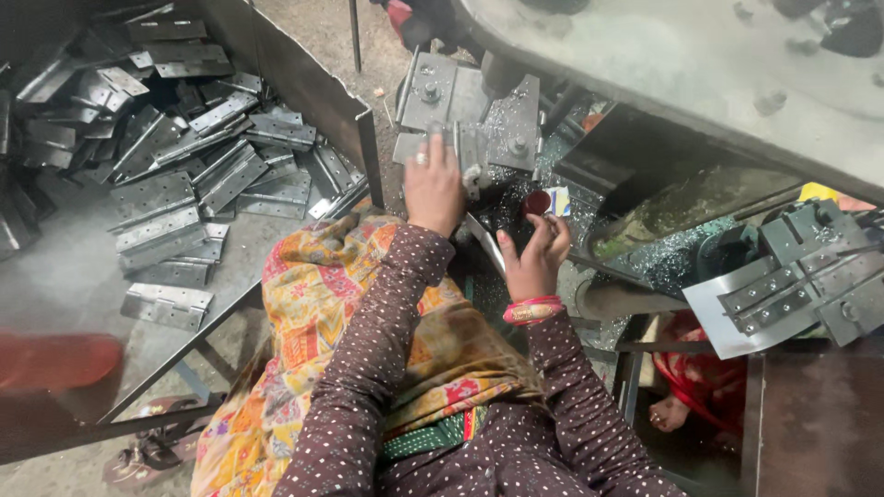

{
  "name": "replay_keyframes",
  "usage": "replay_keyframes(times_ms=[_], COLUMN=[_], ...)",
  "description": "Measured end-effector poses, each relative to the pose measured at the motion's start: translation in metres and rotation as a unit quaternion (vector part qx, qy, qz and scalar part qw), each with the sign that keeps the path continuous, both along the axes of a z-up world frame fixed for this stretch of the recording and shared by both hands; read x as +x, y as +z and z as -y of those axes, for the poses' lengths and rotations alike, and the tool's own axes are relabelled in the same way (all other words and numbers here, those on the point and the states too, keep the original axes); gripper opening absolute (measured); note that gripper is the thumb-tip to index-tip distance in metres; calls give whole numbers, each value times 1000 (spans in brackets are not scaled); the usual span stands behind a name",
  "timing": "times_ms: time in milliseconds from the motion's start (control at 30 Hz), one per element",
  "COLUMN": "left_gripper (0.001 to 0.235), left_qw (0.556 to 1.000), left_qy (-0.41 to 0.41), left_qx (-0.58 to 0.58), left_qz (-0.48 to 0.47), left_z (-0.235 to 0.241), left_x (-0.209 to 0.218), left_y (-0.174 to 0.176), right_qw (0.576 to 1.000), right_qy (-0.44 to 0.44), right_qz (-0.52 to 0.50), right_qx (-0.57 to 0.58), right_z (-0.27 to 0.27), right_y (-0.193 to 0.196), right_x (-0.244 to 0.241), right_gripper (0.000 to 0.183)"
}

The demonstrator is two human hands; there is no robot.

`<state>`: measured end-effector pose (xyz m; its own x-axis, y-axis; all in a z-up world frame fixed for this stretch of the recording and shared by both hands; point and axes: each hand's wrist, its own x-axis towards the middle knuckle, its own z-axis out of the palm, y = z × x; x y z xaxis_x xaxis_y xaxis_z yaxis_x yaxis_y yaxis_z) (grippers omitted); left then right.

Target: The person drills holes into L-shaped metal brackets using a drill press. The person picks up a bracket from a tray, positions it under the drill, pulls the lever to drill a hole, and then places the finished piece back into the tray.

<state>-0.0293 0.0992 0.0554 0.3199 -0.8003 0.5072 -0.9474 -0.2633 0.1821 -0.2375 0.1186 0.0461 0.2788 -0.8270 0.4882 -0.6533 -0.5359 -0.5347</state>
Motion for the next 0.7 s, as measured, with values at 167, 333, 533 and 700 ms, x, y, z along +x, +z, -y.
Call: replay_keyframes(times_ms=[167,333,533,700], left_gripper=[59,53,37,39], left_qw=[999,997,996,997], left_qy=[-27,-50,-66,-57], left_qx=[19,39,19,-20], left_qz=[-34,-41,-56,-44], left_z=[-9,16,23,16], left_x=[-10,-6,6,4], left_y=[2,-1,-7,-15], right_qw=[999,998,974,950], right_qy=[-5,20,77,60], right_qz=[-33,-54,-197,-263], right_qx=[9,13,83,159], right_z=[0,5,-23,-32], right_y=[4,-3,-68,-92], right_x=[2,-3,-17,-24], right_gripper=[53,53,70,65])
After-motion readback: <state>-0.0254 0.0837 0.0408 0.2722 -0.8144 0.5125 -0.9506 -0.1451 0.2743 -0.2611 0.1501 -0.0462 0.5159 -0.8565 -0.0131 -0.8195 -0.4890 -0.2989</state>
